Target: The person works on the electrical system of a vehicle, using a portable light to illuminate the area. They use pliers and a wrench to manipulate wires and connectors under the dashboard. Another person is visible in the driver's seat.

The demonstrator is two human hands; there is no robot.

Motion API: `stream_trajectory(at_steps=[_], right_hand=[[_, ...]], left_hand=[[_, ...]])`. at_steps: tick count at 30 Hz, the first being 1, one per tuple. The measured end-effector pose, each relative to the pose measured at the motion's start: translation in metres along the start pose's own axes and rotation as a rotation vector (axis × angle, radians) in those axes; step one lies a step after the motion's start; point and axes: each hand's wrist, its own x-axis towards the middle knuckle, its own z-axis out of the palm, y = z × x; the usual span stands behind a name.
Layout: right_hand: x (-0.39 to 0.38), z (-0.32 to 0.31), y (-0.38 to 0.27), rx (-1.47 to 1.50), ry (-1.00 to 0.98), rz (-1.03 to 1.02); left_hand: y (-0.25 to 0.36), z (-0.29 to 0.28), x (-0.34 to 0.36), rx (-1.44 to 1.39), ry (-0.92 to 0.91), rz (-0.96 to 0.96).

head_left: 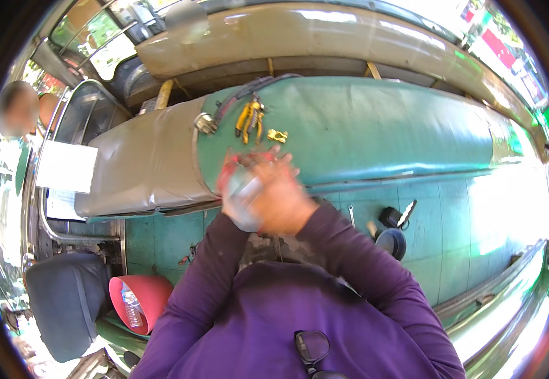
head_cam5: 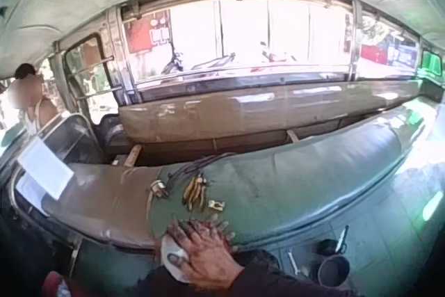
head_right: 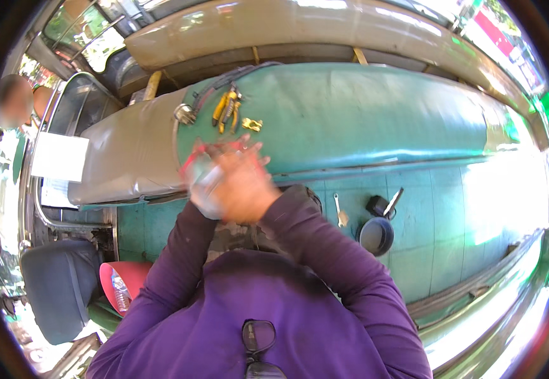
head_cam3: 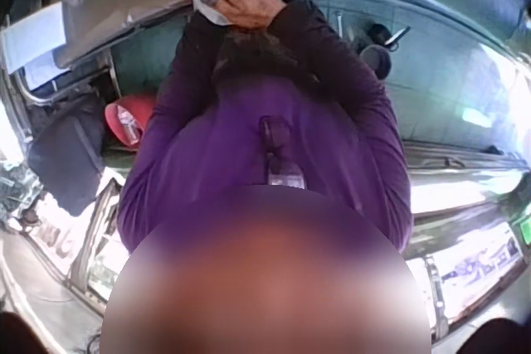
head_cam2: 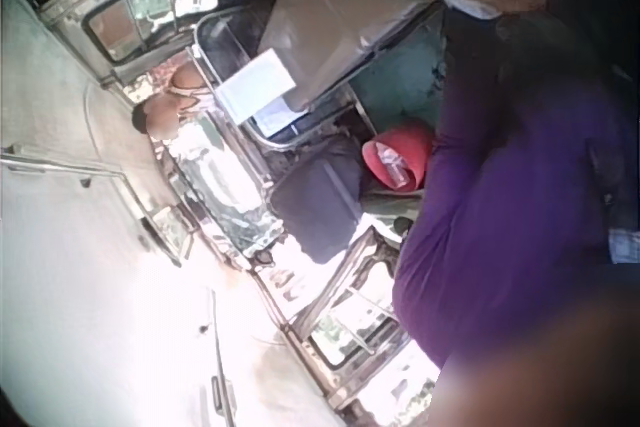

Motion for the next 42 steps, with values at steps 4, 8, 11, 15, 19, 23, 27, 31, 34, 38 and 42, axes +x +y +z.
stream_trajectory(at_steps=[4, 8, 11, 15, 19, 23, 27, 31, 34, 38, 42], right_hand=[[0.007, 0.031, 0.021, 0.412, -0.111, 0.249], [-0.009, 0.022, 0.083, 0.572, 0.179, 0.386], [-0.039, 0.007, 0.082, 1.156, 0.140, 0.335], [-0.050, 0.018, 0.030, 0.497, -0.130, 0.009], [-0.040, 0.040, -0.015, 0.713, 0.196, 0.217], [-0.048, 0.032, -0.018, 1.228, 0.093, 0.452], [-0.087, 0.010, 0.005, 2.226, -0.040, 0.288], [-0.094, 0.039, 0.002, 2.301, 0.158, 0.776], [-0.094, 0.072, 0.002, 1.511, 0.319, 0.555], [-0.108, 0.068, 0.016, 1.002, 0.253, 0.514], [-0.122, 0.025, 0.017, 0.514, 0.234, 0.397]], left_hand=[[-0.035, 0.005, 0.007, 0.116, 0.130, 0.134], [-0.060, 0.039, -0.035, 0.387, 0.256, -0.209], [-0.032, 0.040, -0.035, 0.214, 0.257, -0.306], [-0.044, 0.022, -0.022, -0.617, 0.098, -0.051], [-0.065, -0.011, -0.018, 0.078, 0.200, 0.001], [-0.048, -0.033, -0.020, 0.775, 0.437, 0.377], [-0.023, -0.014, -0.040, 0.219, 0.239, 0.345], [-0.061, 0.006, -0.027, 0.927, 0.177, 0.163], [-0.077, 0.006, -0.012, 0.715, 0.488, 0.102], [-0.079, -0.010, 0.006, 0.606, 0.684, -0.016], [-0.070, -0.011, -0.001, 0.338, 0.494, -0.074]])
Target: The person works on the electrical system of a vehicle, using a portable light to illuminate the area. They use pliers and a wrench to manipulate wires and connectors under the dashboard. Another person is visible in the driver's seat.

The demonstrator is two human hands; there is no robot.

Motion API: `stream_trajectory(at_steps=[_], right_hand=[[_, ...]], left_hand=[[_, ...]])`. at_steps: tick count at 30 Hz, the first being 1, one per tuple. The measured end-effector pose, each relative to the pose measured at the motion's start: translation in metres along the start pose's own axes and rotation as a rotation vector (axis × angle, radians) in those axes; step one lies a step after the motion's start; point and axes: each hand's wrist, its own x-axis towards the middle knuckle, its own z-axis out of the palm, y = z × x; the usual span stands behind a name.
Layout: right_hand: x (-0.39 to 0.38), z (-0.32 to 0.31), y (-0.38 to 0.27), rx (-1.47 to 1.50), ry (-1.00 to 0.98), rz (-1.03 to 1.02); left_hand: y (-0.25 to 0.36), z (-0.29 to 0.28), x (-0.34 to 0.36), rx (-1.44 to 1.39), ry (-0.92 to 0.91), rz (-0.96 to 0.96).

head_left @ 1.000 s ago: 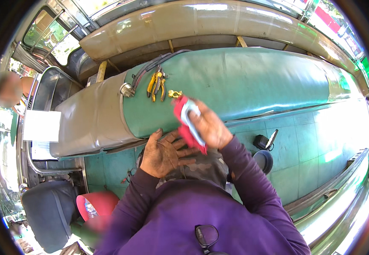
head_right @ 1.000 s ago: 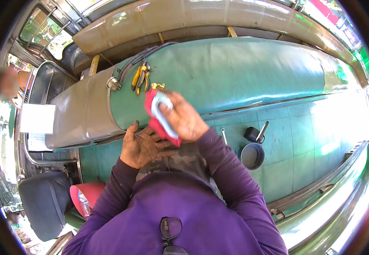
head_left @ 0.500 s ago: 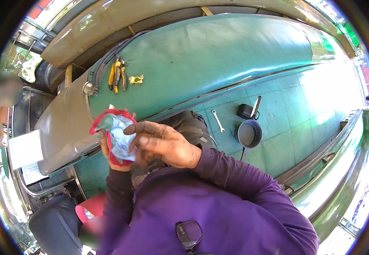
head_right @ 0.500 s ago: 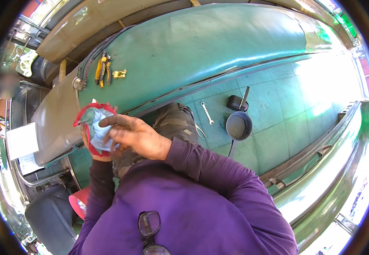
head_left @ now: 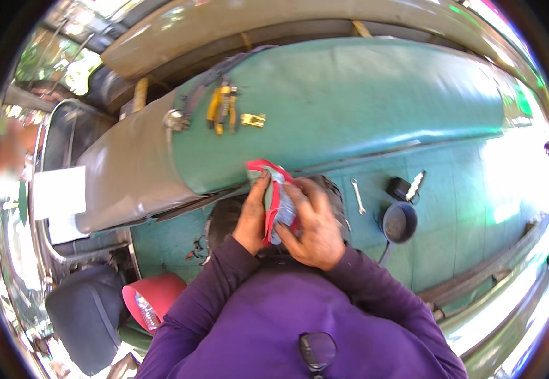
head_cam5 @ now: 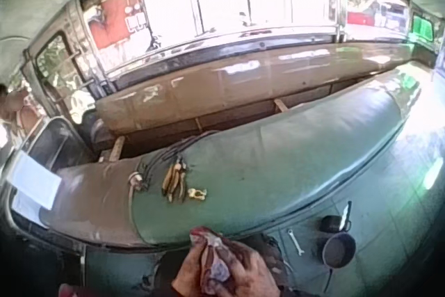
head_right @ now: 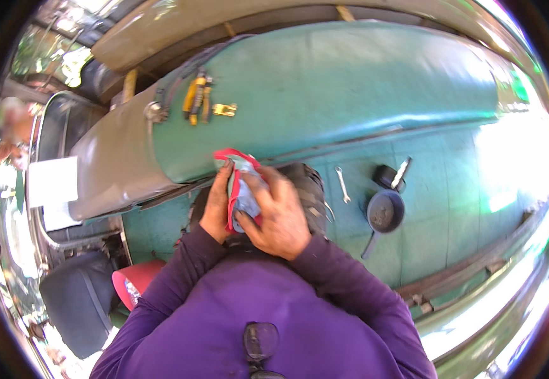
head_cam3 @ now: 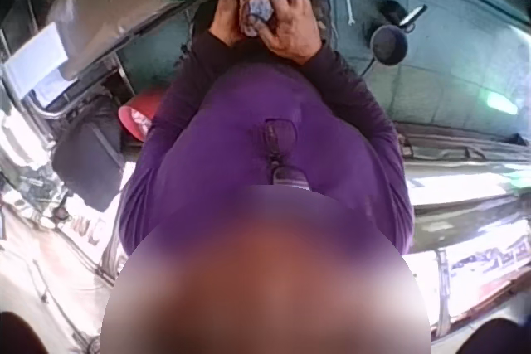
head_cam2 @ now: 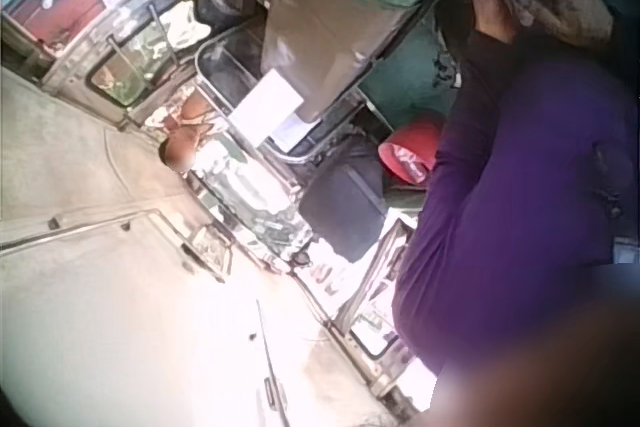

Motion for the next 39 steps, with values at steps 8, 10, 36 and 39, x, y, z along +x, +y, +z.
stream_trajectory(at_steps=[8, 10, 36, 39], right_hand=[[0.015, 0.002, 0.026, 0.061, 0.101, -0.074], [0.013, -0.008, 0.038, 0.232, 0.060, 0.101], [-0.051, -0.056, 0.176, 0.272, -0.023, 0.879], [-0.070, -0.039, 0.221, 0.628, 0.129, 1.095]], left_hand=[[-0.021, 0.021, -0.016, -0.046, -0.239, -0.155], [-0.020, 0.031, -0.028, 0.262, -0.292, -0.051], [0.056, -0.109, -0.090, 1.744, 0.127, 0.487], [0.064, -0.186, -0.142, 1.866, 0.642, 0.302]])
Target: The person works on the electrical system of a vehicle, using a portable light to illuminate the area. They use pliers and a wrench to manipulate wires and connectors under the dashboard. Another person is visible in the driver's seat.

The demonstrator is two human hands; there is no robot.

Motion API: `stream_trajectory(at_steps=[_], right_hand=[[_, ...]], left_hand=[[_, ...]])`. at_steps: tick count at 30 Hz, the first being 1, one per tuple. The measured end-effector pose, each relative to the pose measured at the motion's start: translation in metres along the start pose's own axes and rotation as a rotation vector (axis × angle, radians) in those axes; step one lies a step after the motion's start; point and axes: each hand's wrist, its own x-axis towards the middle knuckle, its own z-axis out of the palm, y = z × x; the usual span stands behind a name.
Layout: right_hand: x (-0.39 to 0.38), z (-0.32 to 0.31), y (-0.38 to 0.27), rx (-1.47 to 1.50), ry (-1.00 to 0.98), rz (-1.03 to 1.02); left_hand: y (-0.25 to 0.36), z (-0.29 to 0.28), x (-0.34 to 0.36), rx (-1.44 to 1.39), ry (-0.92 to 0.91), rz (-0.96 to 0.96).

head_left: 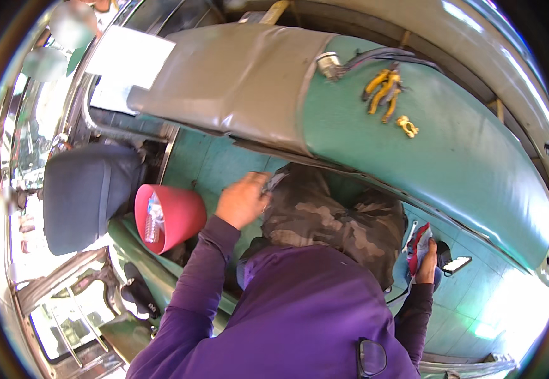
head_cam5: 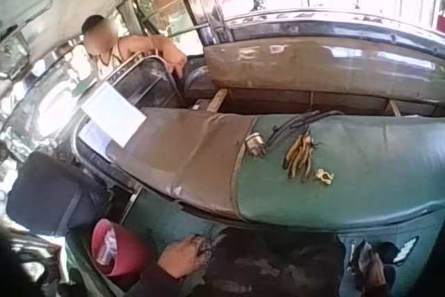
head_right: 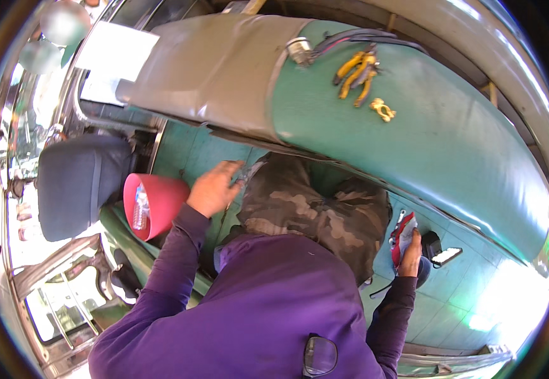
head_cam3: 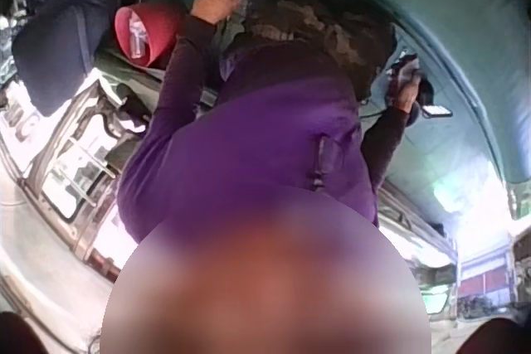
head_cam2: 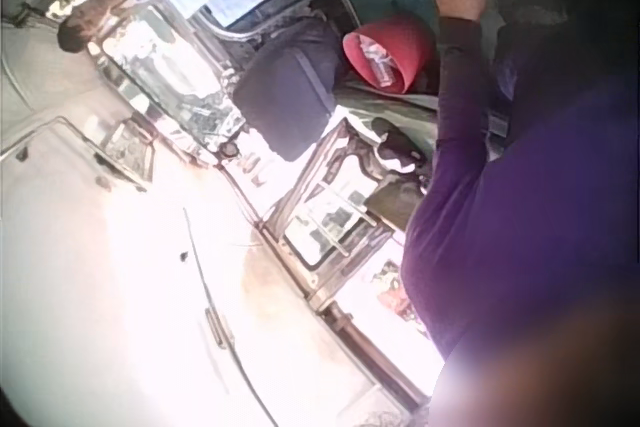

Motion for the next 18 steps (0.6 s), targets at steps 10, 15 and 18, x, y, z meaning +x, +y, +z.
stream_trajectory(at_steps=[10, 15, 18], right_hand=[[0.065, -0.004, 0.019, -0.326, 0.044, -0.081], [0.043, 0.001, 0.006, -0.752, 0.111, -0.200], [0.028, 0.003, 0.000, -0.626, 0.078, -0.227]], left_hand=[[-0.132, 0.045, -0.054, 0.078, -0.443, -0.573], [-0.112, 0.062, -0.025, -0.009, -0.492, -0.507], [-0.102, 0.062, -0.009, -0.022, -0.408, -0.438]])
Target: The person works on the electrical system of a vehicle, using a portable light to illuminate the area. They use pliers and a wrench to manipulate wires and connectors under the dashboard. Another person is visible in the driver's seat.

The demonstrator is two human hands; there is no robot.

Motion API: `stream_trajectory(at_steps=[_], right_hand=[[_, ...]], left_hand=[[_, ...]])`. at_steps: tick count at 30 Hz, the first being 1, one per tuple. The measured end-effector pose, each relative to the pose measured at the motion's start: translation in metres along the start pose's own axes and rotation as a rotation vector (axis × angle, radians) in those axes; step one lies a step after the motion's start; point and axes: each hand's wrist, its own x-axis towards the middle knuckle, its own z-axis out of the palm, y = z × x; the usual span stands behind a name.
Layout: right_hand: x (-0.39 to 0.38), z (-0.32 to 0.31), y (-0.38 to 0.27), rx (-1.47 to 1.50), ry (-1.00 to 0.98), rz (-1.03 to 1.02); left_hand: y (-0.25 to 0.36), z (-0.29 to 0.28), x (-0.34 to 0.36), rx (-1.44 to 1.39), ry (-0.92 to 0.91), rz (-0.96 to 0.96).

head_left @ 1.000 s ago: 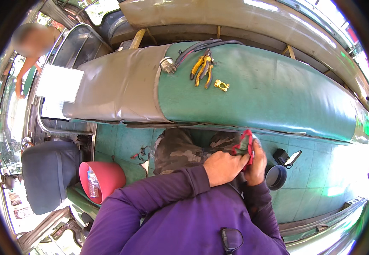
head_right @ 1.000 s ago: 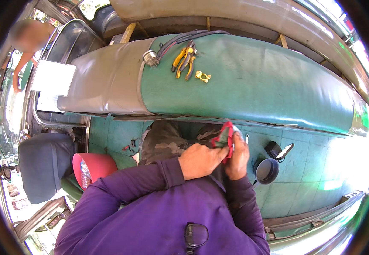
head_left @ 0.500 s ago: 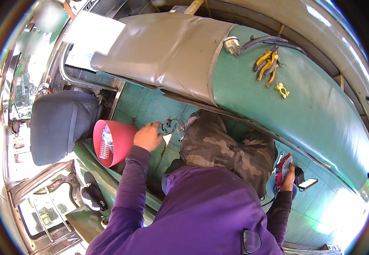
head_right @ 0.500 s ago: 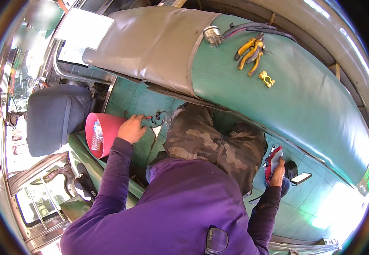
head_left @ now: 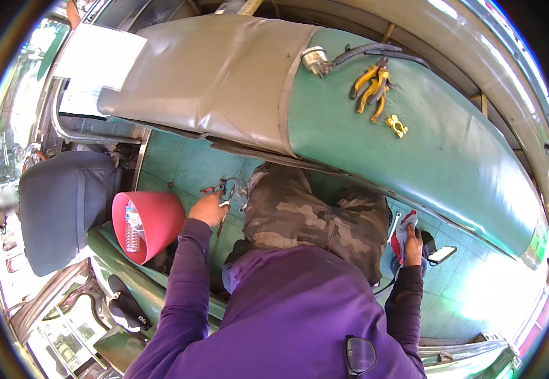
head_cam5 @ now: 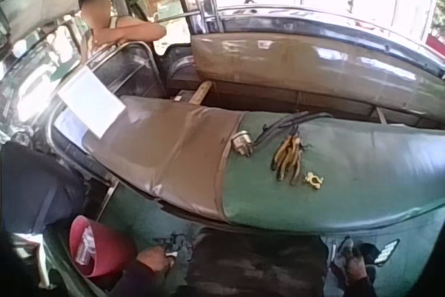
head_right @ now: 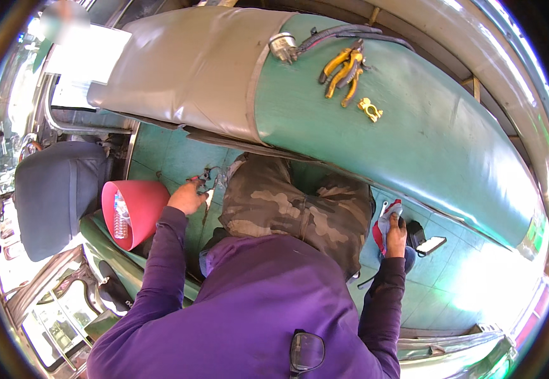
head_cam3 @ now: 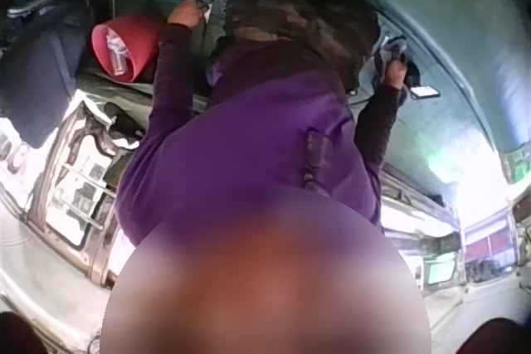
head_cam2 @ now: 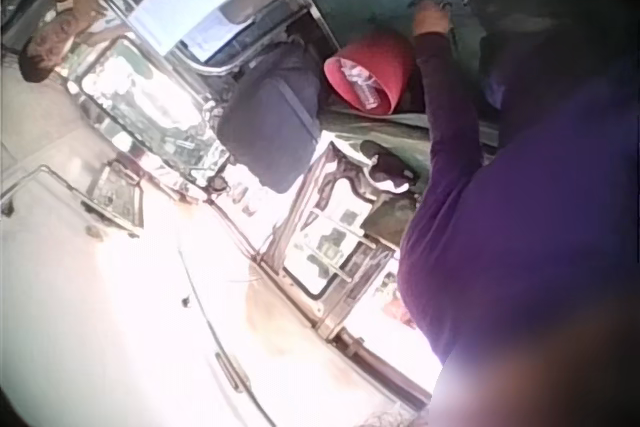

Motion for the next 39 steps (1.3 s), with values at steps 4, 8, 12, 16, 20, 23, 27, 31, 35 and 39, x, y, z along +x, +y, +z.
stream_trajectory(at_steps=[4, 8, 12, 16, 20, 23, 27, 31, 35, 39], right_hand=[[-0.005, 0.005, 0.005, -0.041, 0.018, -0.047], [-0.006, 0.006, 0.014, -0.304, -0.003, -0.022], [-0.029, -0.019, 0.010, -0.131, 0.134, 0.045], [-0.088, -0.043, 0.023, 0.102, 0.039, 0.134], [-0.154, -0.018, 0.075, -0.194, -0.309, 0.213], [-0.192, 0.020, 0.111, -0.359, -0.530, 0.310], [-0.210, 0.051, 0.124, -0.271, -0.485, 0.562], [-0.172, 0.053, 0.123, -0.415, -0.383, 0.461], [-0.111, 0.046, 0.127, -0.508, -0.315, 0.295], [-0.083, 0.033, 0.084, -0.479, -0.258, 0.230]], left_hand=[[-0.009, -0.005, 0.016, 0.029, 0.067, -0.070], [-0.040, 0.009, 0.034, 0.017, 0.091, -0.086], [-0.058, 0.043, 0.039, -0.239, 0.042, 0.152], [-0.074, 0.065, 0.036, -0.136, -0.105, 0.111], [-0.088, 0.062, 0.052, -0.077, -0.247, 0.057], [-0.082, 0.044, 0.064, -0.282, -0.360, -0.123], [-0.044, 0.013, 0.071, -0.360, -0.262, -0.209], [-0.014, -0.003, 0.076, -0.469, -0.143, -0.100], [-0.013, 0.020, 0.084, -0.377, -0.150, 0.004], [-0.024, 0.046, 0.068, -0.195, -0.097, -0.026]])
